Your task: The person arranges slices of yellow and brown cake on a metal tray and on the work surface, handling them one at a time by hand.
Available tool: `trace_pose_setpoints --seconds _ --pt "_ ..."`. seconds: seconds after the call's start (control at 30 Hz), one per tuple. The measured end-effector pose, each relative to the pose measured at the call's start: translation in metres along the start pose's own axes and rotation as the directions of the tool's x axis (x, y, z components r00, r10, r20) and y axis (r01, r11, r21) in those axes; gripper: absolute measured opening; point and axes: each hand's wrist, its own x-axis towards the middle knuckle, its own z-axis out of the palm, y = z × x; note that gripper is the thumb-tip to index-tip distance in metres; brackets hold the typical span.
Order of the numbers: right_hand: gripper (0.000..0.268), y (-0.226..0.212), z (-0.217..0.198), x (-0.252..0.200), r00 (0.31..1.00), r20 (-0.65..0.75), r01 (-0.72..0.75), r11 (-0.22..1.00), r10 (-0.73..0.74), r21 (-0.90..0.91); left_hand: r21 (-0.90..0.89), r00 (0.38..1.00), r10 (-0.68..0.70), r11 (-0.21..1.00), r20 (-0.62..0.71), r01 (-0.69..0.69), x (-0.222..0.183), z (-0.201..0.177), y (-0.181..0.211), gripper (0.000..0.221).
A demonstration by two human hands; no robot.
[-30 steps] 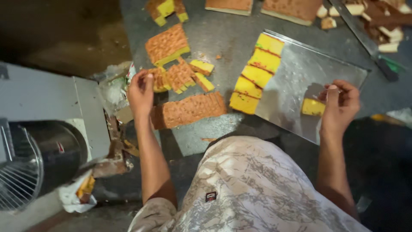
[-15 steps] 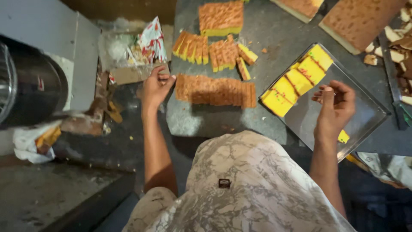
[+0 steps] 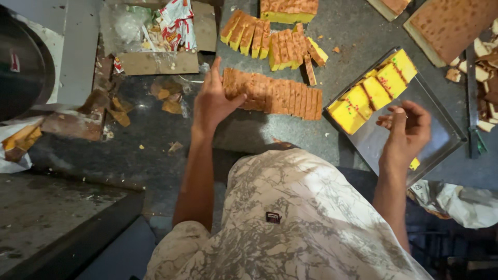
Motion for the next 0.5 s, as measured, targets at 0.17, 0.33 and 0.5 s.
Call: trace_pose_setpoints --seconds 0.17,0.33,0.5 --pt "0.017 -0.001 0.012 0.006 1.0 -0.007 0.003 1.0 -0.003 0.022 0.07 0.999 0.001 0.998 0.035 -0.004 -0.005 -0.003 0.008 0.122" --pt "0.019 0.0 0.018 0.004 0.997 0.063 0.056 0.995 -0.051 -0.079 0.06 0.999 0.037 0.997 0.022 -0.038 -0.009 0.001 0.007 0.118" --pt "0.043 -0.013 0.045 -0.014 0.893 0.43 0.39 0.7 -0.13 -0.598 0.076 0.994 -0.06 0.996 0.092 0.053 -0.008 0.004 0.009 0.117"
